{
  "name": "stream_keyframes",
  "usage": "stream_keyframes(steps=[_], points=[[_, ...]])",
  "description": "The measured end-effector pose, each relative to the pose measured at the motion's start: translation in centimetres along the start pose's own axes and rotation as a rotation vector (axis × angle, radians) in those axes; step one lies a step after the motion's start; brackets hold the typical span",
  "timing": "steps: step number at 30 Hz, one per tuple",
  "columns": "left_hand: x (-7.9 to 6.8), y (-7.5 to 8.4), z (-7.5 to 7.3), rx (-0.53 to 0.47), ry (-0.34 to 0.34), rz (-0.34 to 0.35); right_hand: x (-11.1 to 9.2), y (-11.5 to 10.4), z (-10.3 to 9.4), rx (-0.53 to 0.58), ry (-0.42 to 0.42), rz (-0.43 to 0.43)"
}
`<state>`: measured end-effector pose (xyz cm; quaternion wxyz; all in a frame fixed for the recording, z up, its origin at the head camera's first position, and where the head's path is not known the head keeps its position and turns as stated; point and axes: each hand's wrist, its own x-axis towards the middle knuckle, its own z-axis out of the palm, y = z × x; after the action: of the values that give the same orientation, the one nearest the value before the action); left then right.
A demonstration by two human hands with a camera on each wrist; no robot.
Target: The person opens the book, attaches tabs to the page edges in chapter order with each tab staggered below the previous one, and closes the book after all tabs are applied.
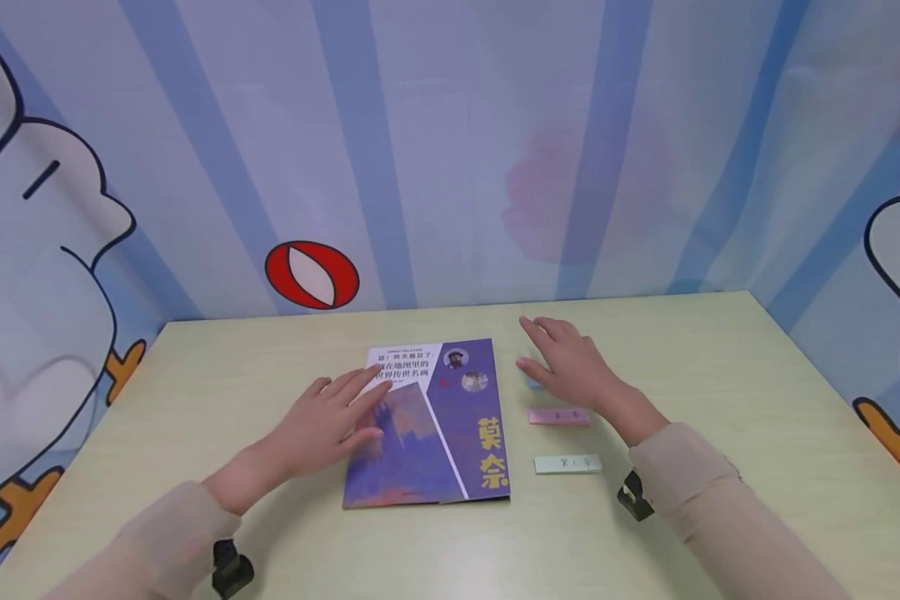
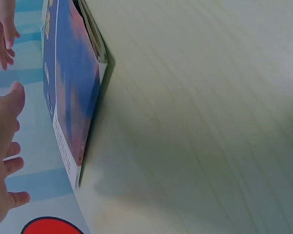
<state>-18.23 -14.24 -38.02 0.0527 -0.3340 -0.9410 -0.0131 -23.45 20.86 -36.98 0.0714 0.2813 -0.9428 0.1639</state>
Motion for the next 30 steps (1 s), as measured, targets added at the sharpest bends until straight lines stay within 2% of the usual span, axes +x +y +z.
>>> stream_keyframes(steps=[3, 6, 13, 23, 30], points=[[0.6, 0.4, 0.0, -0.019, -0.002, 0.033, 0.6, -0.5, 0.4, 0.054, 0.008, -0.009], [1.0, 0.9, 0.2, -0.042, -0.008, 0.064, 1.1, -1.0, 0.7, 0.133, 0.009, 0.028], [1.6, 1.6, 1.0, -0.095, -0.037, 0.098, 2.4, -1.8, 1.4, 0.282, 0.021, 0.222], [2.5, 2.6, 2.4, -0.090, -0.047, 0.155, 3.5, -2.0, 3.7, 0.559, -0.026, 0.518], [3.3, 3.8, 2.6, -0.086, -0.067, 0.158, 3.9, -2.0, 4.7, 0.632, -0.033, 0.617]])
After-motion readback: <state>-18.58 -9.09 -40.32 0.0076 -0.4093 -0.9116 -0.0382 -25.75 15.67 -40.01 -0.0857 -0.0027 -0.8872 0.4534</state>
